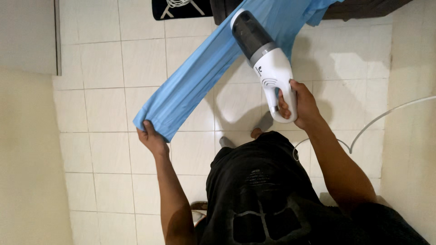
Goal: The person picks up a light blue shirt from a pile, hangs it on a closet door handle using a clothes hanger, and uses a handheld vacuum to clean the fabric.
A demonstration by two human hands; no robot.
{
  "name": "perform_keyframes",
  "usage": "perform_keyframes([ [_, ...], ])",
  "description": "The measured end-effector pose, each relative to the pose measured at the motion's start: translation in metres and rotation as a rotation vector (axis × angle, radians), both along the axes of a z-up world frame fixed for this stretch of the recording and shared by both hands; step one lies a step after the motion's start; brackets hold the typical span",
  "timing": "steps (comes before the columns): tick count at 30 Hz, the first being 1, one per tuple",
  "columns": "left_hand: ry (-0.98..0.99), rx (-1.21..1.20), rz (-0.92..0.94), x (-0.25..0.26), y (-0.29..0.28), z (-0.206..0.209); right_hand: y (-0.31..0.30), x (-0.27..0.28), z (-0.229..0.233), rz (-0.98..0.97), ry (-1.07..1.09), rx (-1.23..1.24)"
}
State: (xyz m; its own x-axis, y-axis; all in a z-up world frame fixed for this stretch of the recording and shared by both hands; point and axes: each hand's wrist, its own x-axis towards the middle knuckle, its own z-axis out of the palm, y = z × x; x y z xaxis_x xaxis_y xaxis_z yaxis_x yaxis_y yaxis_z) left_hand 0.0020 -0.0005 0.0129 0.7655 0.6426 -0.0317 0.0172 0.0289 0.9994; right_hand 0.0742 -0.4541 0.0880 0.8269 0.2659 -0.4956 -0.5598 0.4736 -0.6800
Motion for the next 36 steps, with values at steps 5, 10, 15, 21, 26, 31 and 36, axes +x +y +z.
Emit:
perform_keyframes([
  [5,0.018,0.026,0.028,0.001,-0.006,0.003,-0.046,0.040,-0.011,-0.072,0.008,-0.078],
  [10,-0.025,0.119,0.055,0.013,-0.018,0.008,-0.086,0.074,-0.012,-0.140,-0.027,-0.098],
  [15,-0.030,-0.065,0.147,0.037,-0.031,0.018,-0.123,0.109,-0.008,-0.224,0.002,-0.097],
  [21,-0.135,-0.218,0.213,0.046,-0.039,0.007,-0.163,0.146,-0.012,-0.244,-0.064,-0.164],
  [26,-0.054,-0.206,0.342,0.048,-0.049,-0.004,-0.197,0.174,-0.025,-0.275,-0.150,-0.202],
  [31,-0.115,-0.132,0.361,0.052,-0.054,-0.019,-0.228,0.192,-0.046,-0.292,-0.165,-0.225],
  [36,-0.089,-0.236,0.456,0.059,-0.050,-0.029,-0.247,0.209,-0.060,-0.362,-0.113,-0.310],
])
